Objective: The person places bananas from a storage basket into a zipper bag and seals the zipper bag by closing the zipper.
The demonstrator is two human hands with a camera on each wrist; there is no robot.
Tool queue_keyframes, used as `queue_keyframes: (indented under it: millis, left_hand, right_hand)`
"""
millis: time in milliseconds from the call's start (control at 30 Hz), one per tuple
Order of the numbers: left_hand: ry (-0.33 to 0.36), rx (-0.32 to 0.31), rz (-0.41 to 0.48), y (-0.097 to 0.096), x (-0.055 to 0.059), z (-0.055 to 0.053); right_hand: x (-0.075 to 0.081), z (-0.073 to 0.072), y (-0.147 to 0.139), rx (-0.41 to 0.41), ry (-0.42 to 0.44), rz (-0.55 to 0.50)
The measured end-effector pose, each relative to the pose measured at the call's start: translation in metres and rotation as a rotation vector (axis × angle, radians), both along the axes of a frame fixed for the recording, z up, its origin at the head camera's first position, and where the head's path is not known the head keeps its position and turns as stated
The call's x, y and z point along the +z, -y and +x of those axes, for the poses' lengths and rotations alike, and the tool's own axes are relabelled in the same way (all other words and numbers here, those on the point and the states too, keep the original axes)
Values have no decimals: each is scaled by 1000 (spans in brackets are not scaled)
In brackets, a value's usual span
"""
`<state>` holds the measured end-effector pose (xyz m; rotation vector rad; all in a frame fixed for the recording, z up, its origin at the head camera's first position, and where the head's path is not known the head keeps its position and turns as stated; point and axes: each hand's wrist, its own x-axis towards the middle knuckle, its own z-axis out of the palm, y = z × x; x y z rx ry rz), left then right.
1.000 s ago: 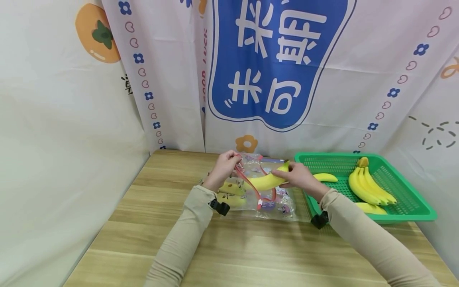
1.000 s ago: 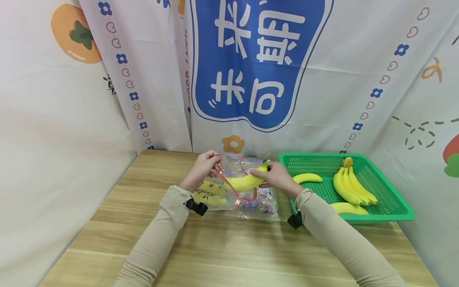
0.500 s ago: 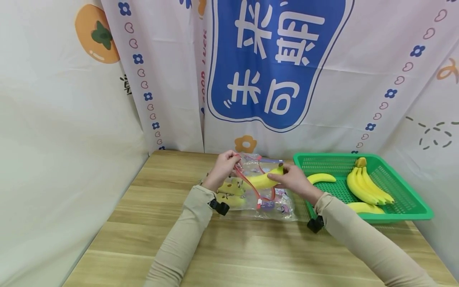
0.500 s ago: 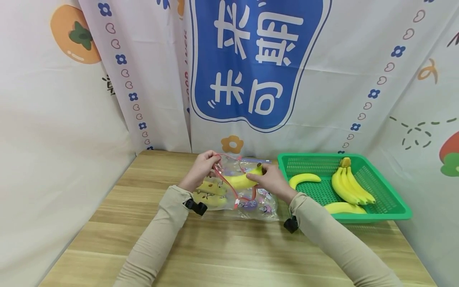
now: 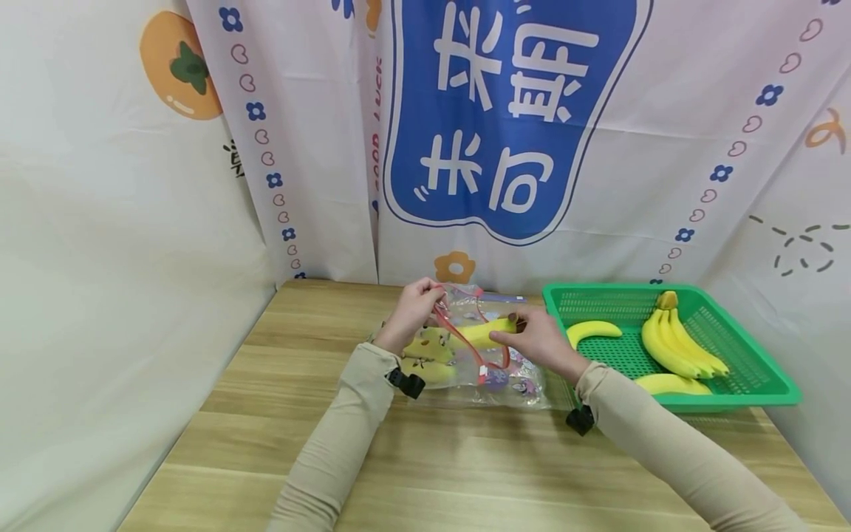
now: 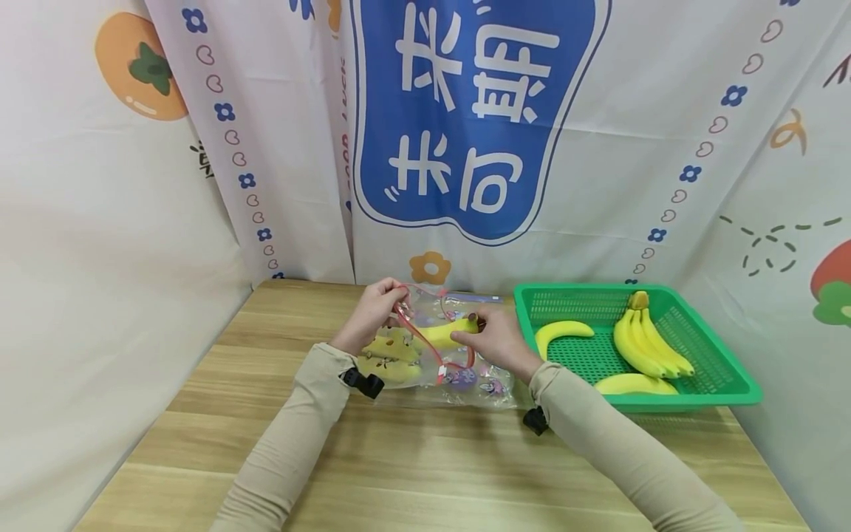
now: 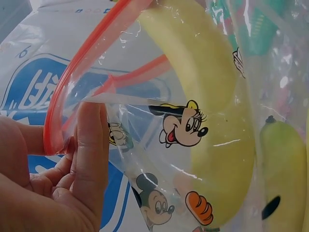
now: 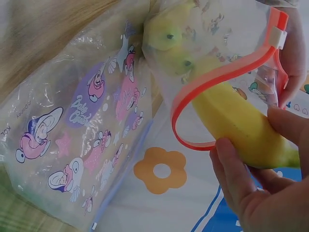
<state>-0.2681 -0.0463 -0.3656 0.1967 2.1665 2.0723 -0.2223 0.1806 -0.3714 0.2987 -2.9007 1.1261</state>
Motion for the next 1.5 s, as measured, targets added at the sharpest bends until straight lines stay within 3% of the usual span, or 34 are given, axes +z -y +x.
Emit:
queue_keyframes:
  millis: [400,800,1267,1500]
  left_hand:
    - [11,-23,15,-3,0,-1]
    - [15,-6,25,-3,3,-1]
    - [-2,-1,4,-4,4,-3]
    - [8,-2,13,-5,6,-1]
  right_hand:
    - [-3,3,5,56,-84,116]
    - [-5,2,12,161,-45,101]
    - [-16,-4,13,264,-216,130]
    - [-25,-12,15,322,-314,203]
